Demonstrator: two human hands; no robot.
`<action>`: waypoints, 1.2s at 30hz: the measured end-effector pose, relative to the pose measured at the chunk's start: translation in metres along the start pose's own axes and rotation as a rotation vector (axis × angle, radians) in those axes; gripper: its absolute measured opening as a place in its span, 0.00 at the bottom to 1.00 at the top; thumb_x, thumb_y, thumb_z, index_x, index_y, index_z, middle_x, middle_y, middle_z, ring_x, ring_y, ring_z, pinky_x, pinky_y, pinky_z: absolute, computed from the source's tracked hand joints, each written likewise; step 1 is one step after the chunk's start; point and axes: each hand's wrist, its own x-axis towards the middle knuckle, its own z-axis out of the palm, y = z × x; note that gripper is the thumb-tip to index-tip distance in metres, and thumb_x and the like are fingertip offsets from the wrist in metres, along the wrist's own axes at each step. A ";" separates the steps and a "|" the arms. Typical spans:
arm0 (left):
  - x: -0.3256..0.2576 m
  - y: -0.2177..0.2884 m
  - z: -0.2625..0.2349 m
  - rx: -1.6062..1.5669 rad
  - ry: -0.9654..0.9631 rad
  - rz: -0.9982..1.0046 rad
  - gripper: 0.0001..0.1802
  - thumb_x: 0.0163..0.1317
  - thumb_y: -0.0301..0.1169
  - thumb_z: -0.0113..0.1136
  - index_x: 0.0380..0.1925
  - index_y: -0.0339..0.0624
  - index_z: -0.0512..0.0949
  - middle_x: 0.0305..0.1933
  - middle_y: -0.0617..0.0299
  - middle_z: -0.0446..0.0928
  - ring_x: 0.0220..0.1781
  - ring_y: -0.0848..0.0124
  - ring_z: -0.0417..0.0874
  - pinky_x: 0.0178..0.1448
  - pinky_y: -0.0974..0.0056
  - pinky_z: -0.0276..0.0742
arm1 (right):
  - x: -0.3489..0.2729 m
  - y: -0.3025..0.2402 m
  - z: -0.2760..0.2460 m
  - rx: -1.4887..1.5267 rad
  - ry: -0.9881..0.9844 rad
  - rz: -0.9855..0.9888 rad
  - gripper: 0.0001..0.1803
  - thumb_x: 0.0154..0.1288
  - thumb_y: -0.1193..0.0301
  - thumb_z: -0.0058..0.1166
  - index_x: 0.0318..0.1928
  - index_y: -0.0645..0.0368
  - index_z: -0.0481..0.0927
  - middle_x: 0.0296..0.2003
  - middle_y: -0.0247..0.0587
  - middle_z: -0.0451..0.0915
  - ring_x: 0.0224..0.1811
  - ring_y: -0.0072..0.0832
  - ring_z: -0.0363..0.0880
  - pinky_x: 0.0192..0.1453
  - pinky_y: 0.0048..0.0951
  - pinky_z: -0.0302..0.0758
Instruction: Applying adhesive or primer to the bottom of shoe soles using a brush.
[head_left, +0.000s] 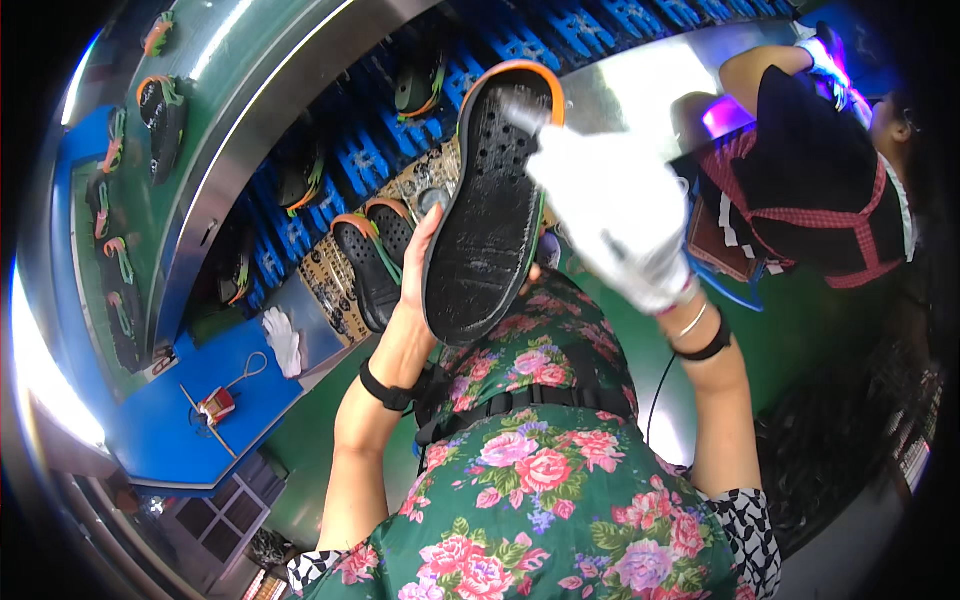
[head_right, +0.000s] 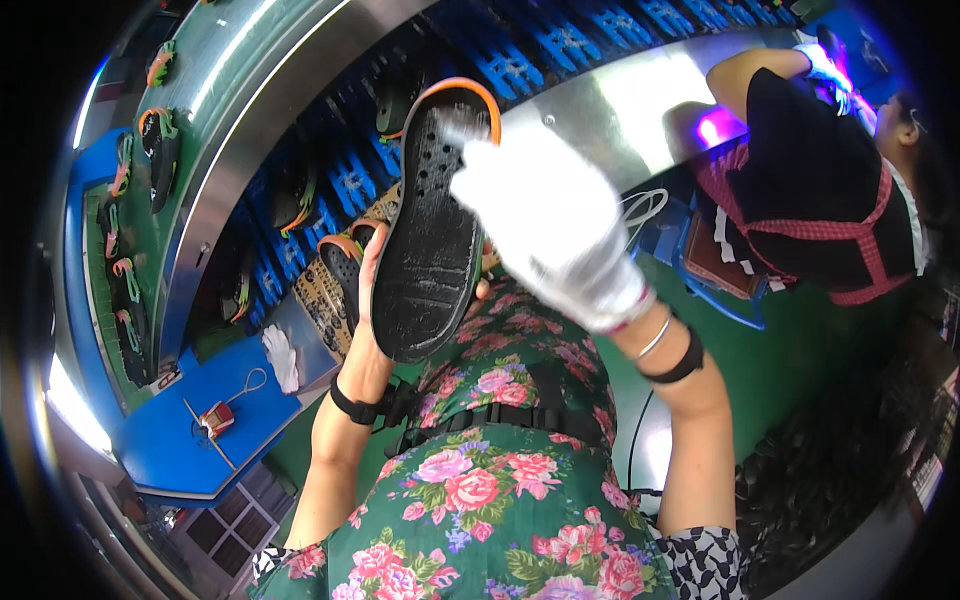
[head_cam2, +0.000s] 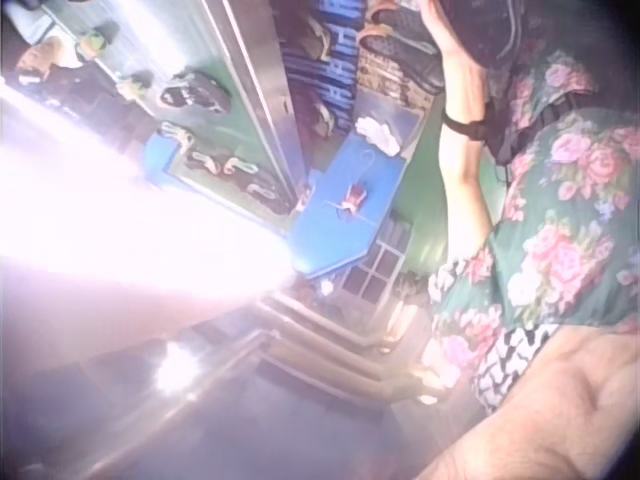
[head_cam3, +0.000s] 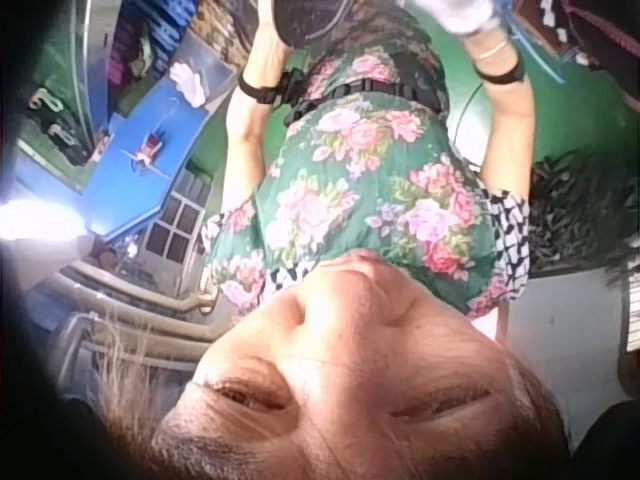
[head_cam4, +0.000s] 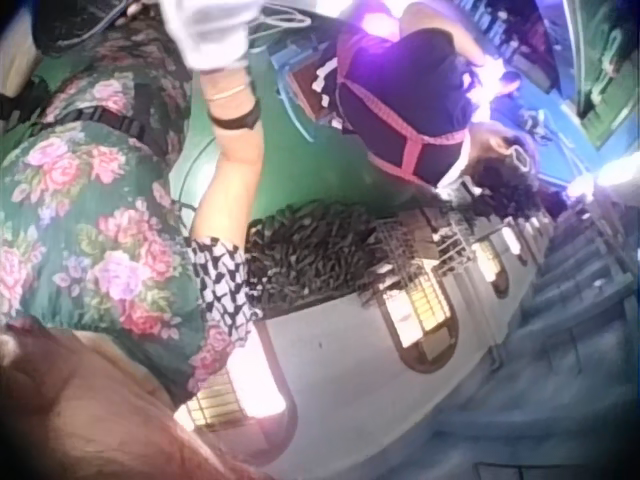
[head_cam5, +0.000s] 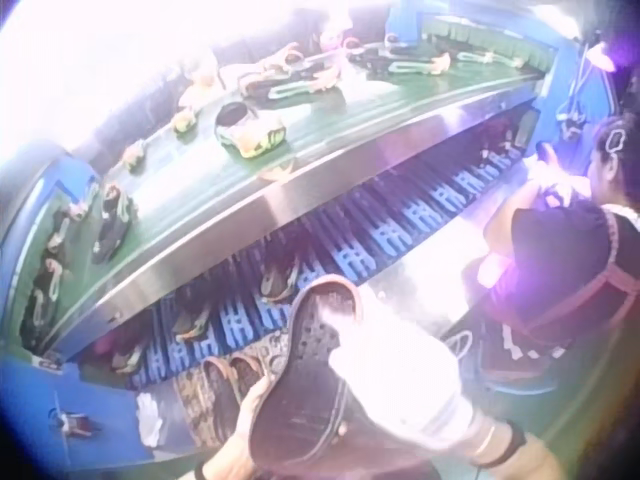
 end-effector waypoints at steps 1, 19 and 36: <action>-0.003 0.003 -0.010 -0.079 0.028 0.024 0.44 0.71 0.64 0.41 0.75 0.43 0.62 0.70 0.36 0.69 0.58 0.27 0.78 0.61 0.28 0.77 | -0.005 -0.013 0.002 0.031 -0.042 -0.035 0.13 0.59 0.78 0.65 0.46 0.57 0.88 0.42 0.43 0.88 0.41 0.37 0.86 0.44 0.36 0.82; 0.010 0.011 0.005 0.034 -0.168 0.159 0.49 0.67 0.69 0.47 0.74 0.41 0.60 0.69 0.37 0.67 0.52 0.40 0.79 0.52 0.42 0.84 | -0.029 -0.055 0.000 1.047 -0.123 0.509 0.08 0.56 0.78 0.71 0.38 0.58 0.89 0.38 0.39 0.90 0.38 0.30 0.87 0.43 0.31 0.81; -0.046 0.008 0.006 -0.274 -0.522 0.246 0.37 0.76 0.61 0.39 0.59 0.36 0.73 0.55 0.48 0.70 0.34 0.51 0.79 0.27 0.58 0.81 | -0.102 -0.031 -0.001 1.737 0.294 1.240 0.11 0.54 0.86 0.58 0.38 0.66 0.85 0.44 0.60 0.86 0.36 0.32 0.86 0.34 0.22 0.82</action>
